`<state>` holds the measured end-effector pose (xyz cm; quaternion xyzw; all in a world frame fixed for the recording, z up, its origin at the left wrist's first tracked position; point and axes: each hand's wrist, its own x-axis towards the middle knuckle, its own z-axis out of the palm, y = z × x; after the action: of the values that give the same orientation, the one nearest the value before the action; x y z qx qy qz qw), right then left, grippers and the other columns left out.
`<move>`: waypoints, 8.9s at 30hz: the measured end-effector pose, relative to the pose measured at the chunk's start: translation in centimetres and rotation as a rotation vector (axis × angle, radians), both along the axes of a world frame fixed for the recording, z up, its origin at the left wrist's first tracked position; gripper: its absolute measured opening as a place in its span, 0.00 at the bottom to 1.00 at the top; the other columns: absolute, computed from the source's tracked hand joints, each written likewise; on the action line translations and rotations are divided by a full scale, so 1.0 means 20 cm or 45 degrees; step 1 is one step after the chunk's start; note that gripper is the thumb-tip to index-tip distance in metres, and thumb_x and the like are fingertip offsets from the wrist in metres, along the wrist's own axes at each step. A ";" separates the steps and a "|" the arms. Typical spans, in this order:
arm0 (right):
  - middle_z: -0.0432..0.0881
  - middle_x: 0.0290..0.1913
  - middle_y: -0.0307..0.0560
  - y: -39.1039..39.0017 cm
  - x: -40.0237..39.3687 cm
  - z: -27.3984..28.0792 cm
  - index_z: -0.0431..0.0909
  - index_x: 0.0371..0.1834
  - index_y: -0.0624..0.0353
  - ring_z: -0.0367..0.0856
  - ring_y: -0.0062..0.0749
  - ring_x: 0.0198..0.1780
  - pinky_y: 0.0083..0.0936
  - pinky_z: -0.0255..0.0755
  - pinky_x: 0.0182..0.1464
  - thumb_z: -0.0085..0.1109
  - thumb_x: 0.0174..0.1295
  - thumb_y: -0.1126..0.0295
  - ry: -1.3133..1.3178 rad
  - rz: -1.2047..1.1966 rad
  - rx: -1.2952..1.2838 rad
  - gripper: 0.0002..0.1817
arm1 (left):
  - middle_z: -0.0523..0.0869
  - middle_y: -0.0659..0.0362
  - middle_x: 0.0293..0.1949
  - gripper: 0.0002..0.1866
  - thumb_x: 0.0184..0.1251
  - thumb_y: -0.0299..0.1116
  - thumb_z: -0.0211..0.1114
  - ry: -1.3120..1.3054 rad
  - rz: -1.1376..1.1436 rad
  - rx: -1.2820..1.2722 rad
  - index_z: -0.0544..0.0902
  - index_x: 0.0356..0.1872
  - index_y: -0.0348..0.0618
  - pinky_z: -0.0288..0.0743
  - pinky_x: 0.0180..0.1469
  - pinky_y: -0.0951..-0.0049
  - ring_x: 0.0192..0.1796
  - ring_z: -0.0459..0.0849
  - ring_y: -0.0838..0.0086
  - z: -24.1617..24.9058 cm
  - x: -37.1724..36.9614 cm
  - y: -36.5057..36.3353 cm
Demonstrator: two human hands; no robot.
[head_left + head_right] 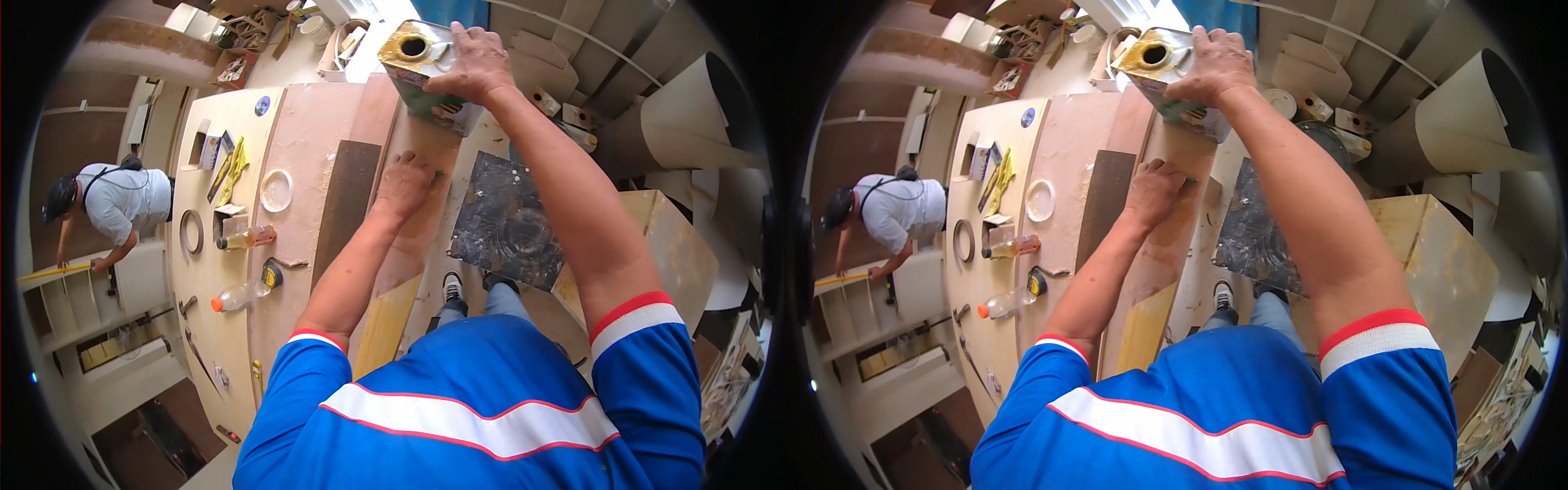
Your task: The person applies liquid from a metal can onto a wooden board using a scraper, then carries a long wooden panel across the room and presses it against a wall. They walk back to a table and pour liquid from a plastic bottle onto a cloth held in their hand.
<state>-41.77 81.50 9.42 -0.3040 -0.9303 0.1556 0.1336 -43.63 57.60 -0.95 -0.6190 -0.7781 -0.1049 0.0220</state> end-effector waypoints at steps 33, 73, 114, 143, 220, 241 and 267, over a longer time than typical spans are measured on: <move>0.73 0.66 0.48 0.02 -0.01 -0.04 0.63 0.76 0.55 0.66 0.45 0.71 0.37 0.66 0.71 0.72 0.31 0.37 0.021 0.022 0.040 0.63 | 0.82 0.49 0.48 0.12 0.60 0.35 0.62 0.124 0.893 -0.241 0.88 0.37 0.41 0.76 0.47 0.53 0.53 0.78 0.54 -0.30 0.41 0.35; 0.71 0.66 0.58 -0.04 0.09 0.19 0.62 0.74 0.63 0.66 0.50 0.70 0.37 0.63 0.72 0.79 0.36 0.44 -0.045 0.061 -0.207 0.61 | 0.84 0.46 0.42 0.08 0.59 0.27 0.58 -0.345 0.514 -0.595 0.83 0.35 0.36 0.81 0.45 0.56 0.46 0.83 0.54 0.09 0.32 0.14; 0.75 0.60 0.55 -0.03 0.10 0.18 0.72 0.64 0.57 0.70 0.48 0.66 0.37 0.68 0.68 0.77 0.36 0.47 -0.029 0.038 -0.228 0.48 | 0.78 0.54 0.41 0.10 0.59 0.27 0.57 0.071 0.046 -0.113 0.79 0.42 0.39 0.70 0.48 0.54 0.47 0.77 0.57 -0.13 0.25 0.03; 0.76 0.60 0.57 -0.04 0.07 0.17 0.68 0.67 0.60 0.71 0.51 0.66 0.38 0.68 0.69 0.78 0.36 0.42 -0.071 0.043 -0.088 0.54 | 0.84 0.59 0.39 0.06 0.58 0.31 0.60 0.038 0.034 -0.020 0.86 0.30 0.48 0.72 0.48 0.54 0.48 0.81 0.63 -0.10 -0.12 0.13; 0.74 0.64 0.60 -0.07 0.04 0.13 0.67 0.70 0.63 0.67 0.53 0.69 0.37 0.64 0.72 0.76 0.36 0.39 -0.090 0.029 -0.001 0.58 | 0.83 0.59 0.42 0.13 0.54 0.26 0.61 -0.123 0.413 -0.065 0.84 0.43 0.42 0.69 0.45 0.60 0.45 0.79 0.63 0.08 0.55 -0.74; 0.76 0.59 0.61 -0.06 0.00 0.07 0.67 0.70 0.68 0.71 0.54 0.64 0.39 0.66 0.68 0.76 0.30 0.39 -0.009 0.063 0.114 0.63 | 0.77 0.50 0.42 0.14 0.55 0.29 0.59 0.147 0.838 -0.405 0.78 0.42 0.33 0.72 0.38 0.60 0.44 0.77 0.59 -0.11 0.97 -0.73; 0.75 0.65 0.58 0.03 -0.02 -0.03 0.62 0.76 0.62 0.70 0.54 0.68 0.37 0.61 0.72 0.68 0.33 0.27 -0.052 0.137 0.212 0.68 | 0.78 0.46 0.45 0.15 0.63 0.31 0.58 -0.225 1.054 -0.447 0.85 0.41 0.29 0.82 0.38 0.57 0.49 0.78 0.55 -0.04 0.90 -0.48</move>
<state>-42.24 82.06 8.87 -0.2446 -0.9575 0.0786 0.1310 -25.57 48.01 -1.73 -0.2389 -0.9648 -0.0062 -0.1095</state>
